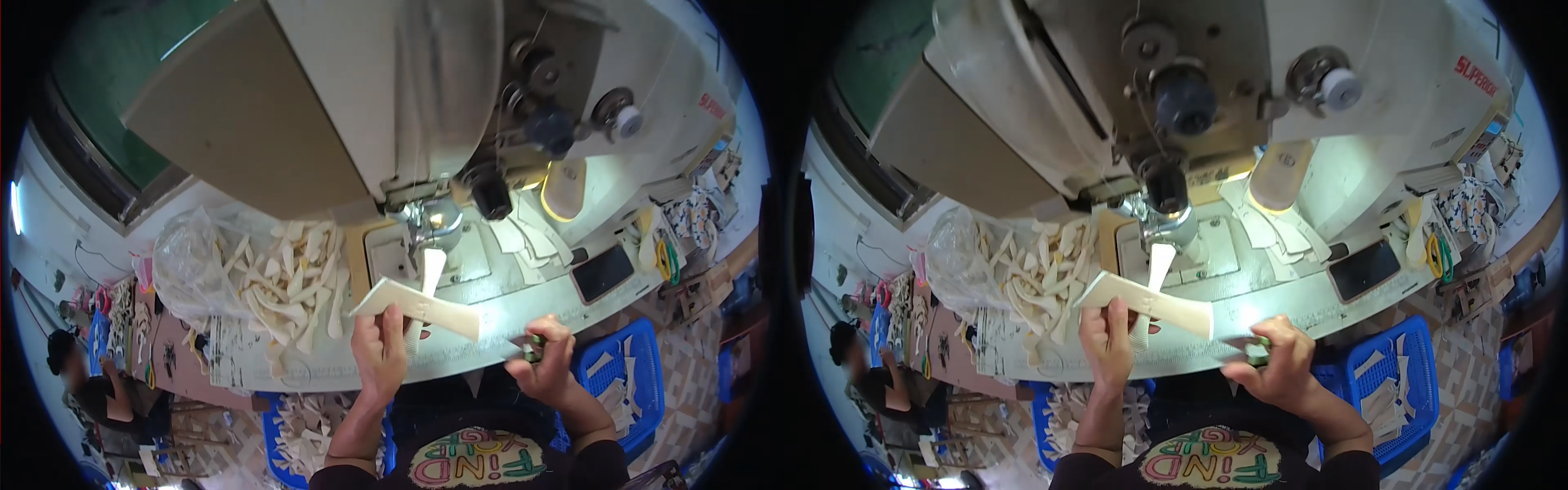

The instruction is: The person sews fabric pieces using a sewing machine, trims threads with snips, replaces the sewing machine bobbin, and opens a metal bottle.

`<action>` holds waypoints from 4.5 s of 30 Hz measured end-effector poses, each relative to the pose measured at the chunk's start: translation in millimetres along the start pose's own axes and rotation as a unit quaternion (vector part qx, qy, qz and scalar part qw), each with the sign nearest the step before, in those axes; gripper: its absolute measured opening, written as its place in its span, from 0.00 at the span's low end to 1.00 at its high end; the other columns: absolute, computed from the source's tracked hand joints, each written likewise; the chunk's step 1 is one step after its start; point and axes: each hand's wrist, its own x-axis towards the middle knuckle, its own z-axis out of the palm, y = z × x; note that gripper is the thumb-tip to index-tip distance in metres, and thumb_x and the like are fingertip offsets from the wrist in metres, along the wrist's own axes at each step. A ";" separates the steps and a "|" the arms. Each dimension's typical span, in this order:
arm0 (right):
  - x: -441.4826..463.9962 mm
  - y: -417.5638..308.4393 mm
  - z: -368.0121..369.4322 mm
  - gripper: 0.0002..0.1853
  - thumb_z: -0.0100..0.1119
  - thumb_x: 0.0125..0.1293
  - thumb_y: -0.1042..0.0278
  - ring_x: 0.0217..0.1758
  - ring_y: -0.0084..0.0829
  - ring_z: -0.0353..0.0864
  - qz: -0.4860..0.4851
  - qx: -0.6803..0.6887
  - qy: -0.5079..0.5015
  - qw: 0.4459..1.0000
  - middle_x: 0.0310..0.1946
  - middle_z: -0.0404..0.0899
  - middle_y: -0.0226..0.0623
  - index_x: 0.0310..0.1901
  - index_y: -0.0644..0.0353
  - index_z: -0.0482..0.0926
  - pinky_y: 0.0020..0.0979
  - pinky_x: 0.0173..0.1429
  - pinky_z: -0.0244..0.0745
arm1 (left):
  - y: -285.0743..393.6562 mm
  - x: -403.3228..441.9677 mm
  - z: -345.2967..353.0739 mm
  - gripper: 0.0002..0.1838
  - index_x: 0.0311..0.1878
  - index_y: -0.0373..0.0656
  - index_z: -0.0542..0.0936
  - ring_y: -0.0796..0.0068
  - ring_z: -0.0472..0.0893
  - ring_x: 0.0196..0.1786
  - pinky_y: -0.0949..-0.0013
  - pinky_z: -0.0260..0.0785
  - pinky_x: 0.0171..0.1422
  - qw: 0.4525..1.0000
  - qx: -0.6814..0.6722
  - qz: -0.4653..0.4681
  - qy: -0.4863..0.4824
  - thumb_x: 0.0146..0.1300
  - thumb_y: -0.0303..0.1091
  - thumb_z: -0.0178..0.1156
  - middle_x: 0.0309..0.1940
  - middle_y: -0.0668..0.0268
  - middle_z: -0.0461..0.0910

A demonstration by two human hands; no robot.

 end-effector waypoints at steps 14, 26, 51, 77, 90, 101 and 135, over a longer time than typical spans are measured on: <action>2.7 -12.3 40.6 0.18 0.63 0.51 0.71 0.30 0.34 0.73 0.050 -0.112 -0.068 0.990 0.32 0.73 0.39 0.44 0.65 0.73 0.29 0.30 0.69 | -23.1 -12.7 0.2 0.12 0.47 0.32 0.65 0.78 0.77 0.35 0.76 0.75 0.33 0.996 -0.073 -0.046 -0.017 0.68 0.32 0.45 0.35 0.61 0.74; -6.3 -10.2 42.5 0.17 0.62 0.52 0.71 0.28 0.34 0.73 0.041 -0.112 -0.052 0.992 0.31 0.73 0.39 0.44 0.66 0.73 0.29 0.29 0.68 | -27.2 -14.9 7.0 0.10 0.46 0.35 0.67 0.81 0.75 0.26 0.80 0.67 0.25 0.996 -0.073 -0.042 -0.011 0.68 0.33 0.44 0.31 0.62 0.75; -12.9 -7.2 44.5 0.17 0.61 0.53 0.72 0.29 0.35 0.73 0.069 -0.099 -0.054 0.991 0.31 0.73 0.41 0.44 0.67 0.72 0.30 0.30 0.69 | -37.4 -15.9 13.0 0.10 0.46 0.37 0.67 0.80 0.75 0.25 0.80 0.66 0.23 0.988 -0.134 -0.082 -0.002 0.68 0.34 0.45 0.31 0.62 0.75; -15.4 7.1 49.3 0.14 0.61 0.54 0.73 0.26 0.34 0.74 0.017 -0.047 -0.061 0.997 0.27 0.76 0.40 0.41 0.67 0.73 0.30 0.27 0.69 | -45.4 -18.5 12.1 0.09 0.45 0.39 0.68 0.79 0.74 0.23 0.80 0.64 0.21 0.962 -0.222 -0.157 -0.018 0.68 0.34 0.46 0.28 0.62 0.76; -11.6 8.0 48.9 0.14 0.62 0.51 0.76 0.29 0.35 0.76 0.052 -0.002 -0.069 0.996 0.28 0.77 0.40 0.41 0.66 0.73 0.30 0.31 0.70 | -43.7 -21.2 13.6 0.10 0.47 0.37 0.68 0.80 0.75 0.24 0.80 0.66 0.23 0.990 -0.117 -0.081 -0.008 0.67 0.32 0.46 0.30 0.63 0.76; -43.8 61.9 49.9 0.14 0.52 0.63 0.71 0.42 0.27 0.73 0.272 -0.020 -0.081 0.959 0.40 0.74 0.38 0.49 0.66 0.72 0.26 0.46 0.68 | -11.1 -100.2 -160.9 0.06 0.38 0.38 0.71 0.85 0.74 0.24 0.81 0.64 0.24 0.931 0.107 0.020 0.348 0.59 0.24 0.57 0.26 0.67 0.77; -45.2 52.7 42.7 0.11 0.61 0.47 0.70 0.39 0.33 0.73 0.114 -0.206 0.012 0.972 0.34 0.76 0.36 0.35 0.62 0.77 0.33 0.46 0.61 | -104.3 258.0 -67.0 0.17 0.46 0.36 0.72 0.70 0.78 0.39 0.65 0.71 0.43 0.896 0.430 0.047 -0.103 0.60 0.38 0.56 0.37 0.60 0.78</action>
